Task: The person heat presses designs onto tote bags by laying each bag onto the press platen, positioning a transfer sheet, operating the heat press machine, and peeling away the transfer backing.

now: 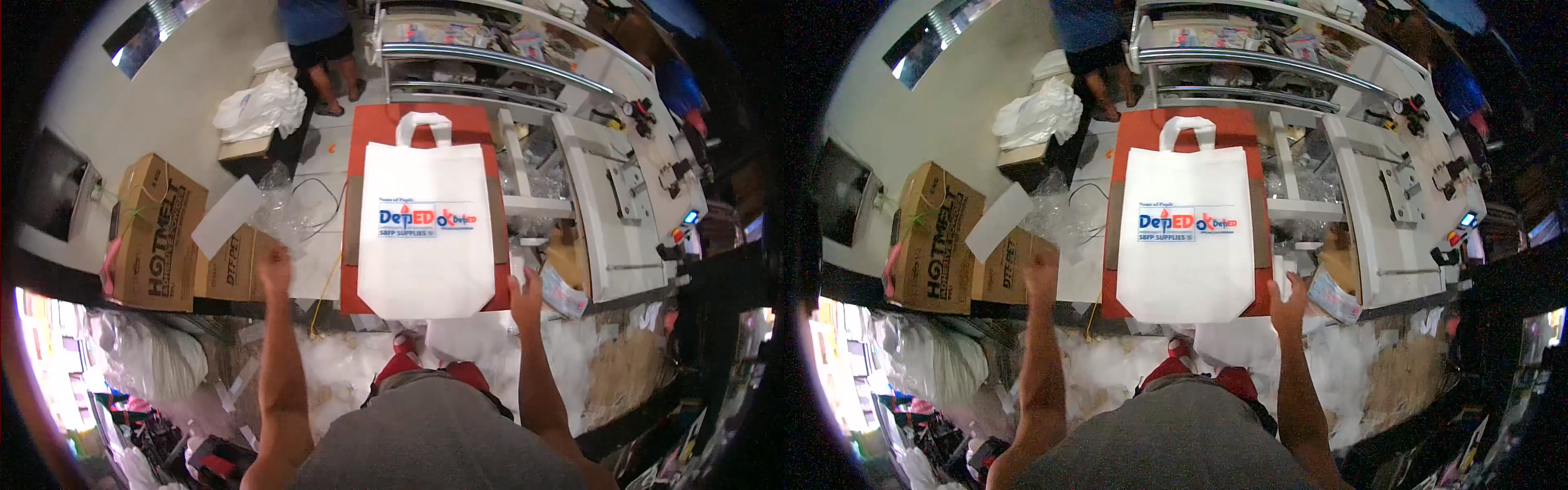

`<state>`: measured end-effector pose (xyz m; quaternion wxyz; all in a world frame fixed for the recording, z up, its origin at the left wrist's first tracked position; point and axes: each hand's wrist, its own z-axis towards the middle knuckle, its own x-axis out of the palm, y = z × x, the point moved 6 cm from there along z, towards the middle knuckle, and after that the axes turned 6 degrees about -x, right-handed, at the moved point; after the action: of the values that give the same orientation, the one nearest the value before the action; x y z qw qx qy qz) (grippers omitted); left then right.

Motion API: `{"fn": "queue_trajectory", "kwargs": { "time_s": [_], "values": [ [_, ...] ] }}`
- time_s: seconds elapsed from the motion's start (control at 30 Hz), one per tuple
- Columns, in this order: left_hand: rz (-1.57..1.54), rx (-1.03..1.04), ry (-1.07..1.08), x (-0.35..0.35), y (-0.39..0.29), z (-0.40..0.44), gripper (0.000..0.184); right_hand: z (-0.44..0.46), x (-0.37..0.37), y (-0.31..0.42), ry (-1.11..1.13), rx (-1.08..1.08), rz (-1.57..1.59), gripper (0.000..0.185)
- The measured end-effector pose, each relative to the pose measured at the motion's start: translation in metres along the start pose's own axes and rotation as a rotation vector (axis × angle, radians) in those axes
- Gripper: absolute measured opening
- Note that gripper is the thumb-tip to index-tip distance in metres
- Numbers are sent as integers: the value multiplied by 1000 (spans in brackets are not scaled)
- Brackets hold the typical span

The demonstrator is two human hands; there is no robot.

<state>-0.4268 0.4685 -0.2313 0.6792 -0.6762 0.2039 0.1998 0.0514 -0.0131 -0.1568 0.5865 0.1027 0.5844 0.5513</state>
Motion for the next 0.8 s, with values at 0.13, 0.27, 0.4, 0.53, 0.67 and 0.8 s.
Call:
{"fn": "queue_trajectory", "kwargs": {
  "time_s": [0.13, 0.27, 0.4, 0.53, 0.67, 0.8],
  "values": [
    [24, -35, 296, 53, -148, -159, 37, -19, -29, -69, 37, 158, 138, 33],
    [316, 155, 180, 74, -174, -185, 53, -16, -69, -8, 178, -36, 24, 36],
    [368, -100, 94, 82, -183, -193, 59, -14, -73, -51, 260, -226, 53, 42],
    [379, -193, 39, 98, -178, -193, 60, -7, -67, -63, 455, -34, 231, 42],
    [180, -307, 162, 99, -172, -218, 54, -8, -56, -137, 693, 19, 299, 48],
    [162, -267, 117, 70, -169, -309, 59, -21, -58, -111, 1131, 321, 447, 63]
  ]
}}
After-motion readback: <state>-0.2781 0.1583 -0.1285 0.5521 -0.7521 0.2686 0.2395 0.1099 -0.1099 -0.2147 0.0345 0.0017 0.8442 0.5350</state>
